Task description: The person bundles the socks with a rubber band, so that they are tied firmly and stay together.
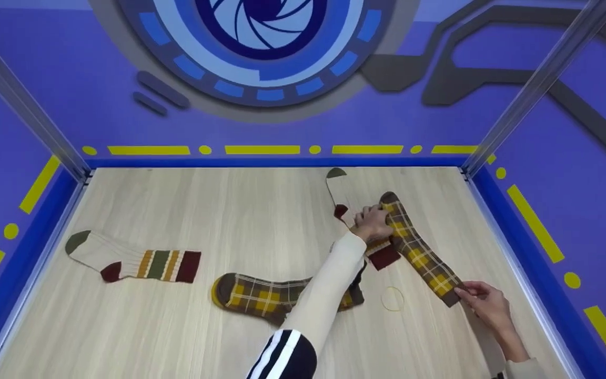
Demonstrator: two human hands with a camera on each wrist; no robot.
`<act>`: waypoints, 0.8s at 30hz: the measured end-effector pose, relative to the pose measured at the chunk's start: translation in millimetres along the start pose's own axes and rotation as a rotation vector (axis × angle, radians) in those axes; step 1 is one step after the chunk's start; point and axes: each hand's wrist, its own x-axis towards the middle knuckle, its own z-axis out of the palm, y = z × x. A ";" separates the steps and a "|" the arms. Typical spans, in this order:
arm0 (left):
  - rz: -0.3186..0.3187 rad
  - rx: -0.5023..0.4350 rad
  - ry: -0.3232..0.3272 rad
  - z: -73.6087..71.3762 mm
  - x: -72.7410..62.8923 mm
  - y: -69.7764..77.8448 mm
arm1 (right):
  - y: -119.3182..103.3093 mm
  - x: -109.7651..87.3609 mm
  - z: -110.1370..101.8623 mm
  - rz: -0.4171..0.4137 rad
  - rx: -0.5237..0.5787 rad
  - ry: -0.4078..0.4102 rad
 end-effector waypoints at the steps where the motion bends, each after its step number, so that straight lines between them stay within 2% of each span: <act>1: -0.003 0.004 0.006 3.4 2.0 1.7 | 0.8 -1.3 1.1 -0.002 -0.015 0.005; 5: -0.025 -0.074 0.069 16.0 5.0 2.9 | 5.6 -6.7 4.4 -0.022 -0.090 0.031; 7: -0.031 -0.181 0.135 18.8 1.5 1.8 | 7.1 -8.7 4.7 -0.023 -0.090 0.033; 10: -0.029 -0.370 0.262 16.7 -5.9 1.5 | 6.5 -10.1 1.1 -0.002 -0.023 0.022; 12: -0.025 -0.476 0.353 13.8 -7.9 2.2 | 4.3 -10.8 -2.4 0.010 0.023 0.023; 15: -0.049 -0.553 0.449 7.2 -8.6 3.5 | -1.3 -11.3 -7.6 0.010 0.042 0.049; 19: -0.093 -0.640 0.526 -3.5 -7.8 6.7 | -13.4 -10.1 -10.9 -0.021 0.033 0.108; 24: -0.081 -0.754 0.590 -17.6 -9.0 13.3 | -31.2 -10.0 -13.8 -0.084 0.038 0.190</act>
